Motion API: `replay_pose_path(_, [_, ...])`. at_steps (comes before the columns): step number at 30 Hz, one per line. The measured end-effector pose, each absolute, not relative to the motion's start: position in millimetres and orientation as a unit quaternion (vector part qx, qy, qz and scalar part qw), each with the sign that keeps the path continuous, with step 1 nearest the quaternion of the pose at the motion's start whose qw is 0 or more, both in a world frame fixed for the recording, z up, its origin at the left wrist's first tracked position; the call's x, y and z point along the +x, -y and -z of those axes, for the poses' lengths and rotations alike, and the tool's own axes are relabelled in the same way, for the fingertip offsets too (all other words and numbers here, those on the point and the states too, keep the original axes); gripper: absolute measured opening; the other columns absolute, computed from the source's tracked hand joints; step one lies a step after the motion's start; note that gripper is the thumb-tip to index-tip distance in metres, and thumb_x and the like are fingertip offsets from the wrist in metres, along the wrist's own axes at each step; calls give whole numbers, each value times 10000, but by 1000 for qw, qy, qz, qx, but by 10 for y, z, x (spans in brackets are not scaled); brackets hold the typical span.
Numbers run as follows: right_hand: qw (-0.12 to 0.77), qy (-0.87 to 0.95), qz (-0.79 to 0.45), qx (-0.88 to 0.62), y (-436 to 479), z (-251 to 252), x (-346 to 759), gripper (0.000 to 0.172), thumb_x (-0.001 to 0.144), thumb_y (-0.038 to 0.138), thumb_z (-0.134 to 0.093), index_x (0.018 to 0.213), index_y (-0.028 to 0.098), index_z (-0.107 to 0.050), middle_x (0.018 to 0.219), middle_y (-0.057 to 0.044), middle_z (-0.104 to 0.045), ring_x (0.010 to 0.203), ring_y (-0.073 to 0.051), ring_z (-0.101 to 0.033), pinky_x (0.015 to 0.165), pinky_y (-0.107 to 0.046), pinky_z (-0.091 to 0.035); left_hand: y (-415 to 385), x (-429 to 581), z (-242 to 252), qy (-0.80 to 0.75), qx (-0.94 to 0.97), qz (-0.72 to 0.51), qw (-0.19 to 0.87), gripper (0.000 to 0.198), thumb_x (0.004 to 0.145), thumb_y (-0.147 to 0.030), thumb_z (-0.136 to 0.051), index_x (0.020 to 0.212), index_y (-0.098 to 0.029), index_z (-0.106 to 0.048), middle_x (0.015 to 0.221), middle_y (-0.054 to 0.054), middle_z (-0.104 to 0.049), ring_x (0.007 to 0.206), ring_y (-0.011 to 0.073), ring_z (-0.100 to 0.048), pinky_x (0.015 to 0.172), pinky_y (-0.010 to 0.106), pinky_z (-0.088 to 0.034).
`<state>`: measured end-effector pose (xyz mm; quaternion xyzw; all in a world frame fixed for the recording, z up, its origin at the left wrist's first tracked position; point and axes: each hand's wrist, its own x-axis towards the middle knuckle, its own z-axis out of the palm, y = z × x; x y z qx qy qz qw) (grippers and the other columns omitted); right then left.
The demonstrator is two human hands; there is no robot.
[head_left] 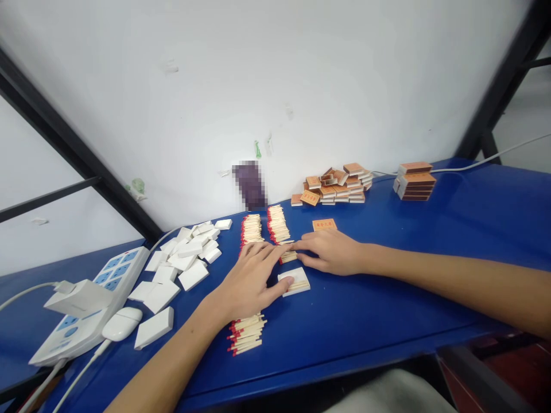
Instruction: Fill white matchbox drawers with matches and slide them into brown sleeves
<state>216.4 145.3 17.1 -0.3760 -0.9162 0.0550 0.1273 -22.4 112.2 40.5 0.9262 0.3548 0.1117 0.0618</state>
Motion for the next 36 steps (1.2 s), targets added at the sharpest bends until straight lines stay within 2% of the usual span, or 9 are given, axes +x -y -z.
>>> replay_pose_path(5, [124,918,-65,-371,-1455,-174,2162,373,990,313,-417,1261,211,-652,998,-105,-698,888,-228,-642,729,-305,-425,-1115,-218,-414,-355,927,-107,58,517,988,-461,-472,1452,-246,-394,1315,87,-567,1220,270,-453,1078,467,-316])
replay_pose_path(16, [120,926,-38,-356,-1451,-214,2173,350,985,307,-417,1171,217,-699,883,-77,-674,752,-184,-597,609,-270,-346,-1135,-230,-395,-350,930,-104,45,527,992,-475,-462,1458,-243,-377,1452,75,-499,1337,276,-395,1132,484,-273])
replay_pose_path(21, [129,929,-54,-342,-1471,-197,2195,350,985,306,-424,1180,216,-701,908,-80,-689,779,-189,-612,635,-275,-370,-1121,-228,-408,-343,931,-115,56,505,989,-463,-473,1445,-253,-412,1367,77,-549,1270,267,-441,1095,459,-326])
replay_pose_path(26, [138,927,-68,-343,-1488,-189,2197,358,989,318,-419,1164,216,-714,905,-80,-703,776,-195,-619,641,-279,-376,-1125,-226,-405,-346,930,-113,51,515,993,-477,-458,1454,-253,-408,1336,89,-559,1250,278,-445,1084,472,-328])
replay_pose_path(29, [150,923,-105,-338,-1518,-184,2199,344,979,297,-433,1109,198,-737,900,-78,-722,760,-188,-626,639,-273,-390,-1129,-226,-403,-345,931,-112,49,520,992,-481,-456,1456,-251,-405,1330,92,-563,1245,281,-450,1081,473,-326])
replay_pose_path(33, [185,912,-169,-326,-1558,-174,2207,329,959,272,-471,1130,180,-736,975,-72,-749,813,-183,-654,693,-265,-424,-1130,-231,-400,-342,932,-112,53,508,989,-478,-465,1442,-252,-422,1325,85,-564,1236,278,-450,1078,463,-324])
replay_pose_path(36, [187,907,-185,-330,-1555,-178,2201,322,958,300,-488,1106,183,-749,881,-54,-742,738,-167,-629,651,-256,-404,-1129,-233,-395,-340,932,-113,56,504,988,-472,-471,1435,-243,-426,1305,81,-568,1217,269,-456,1070,448,-329])
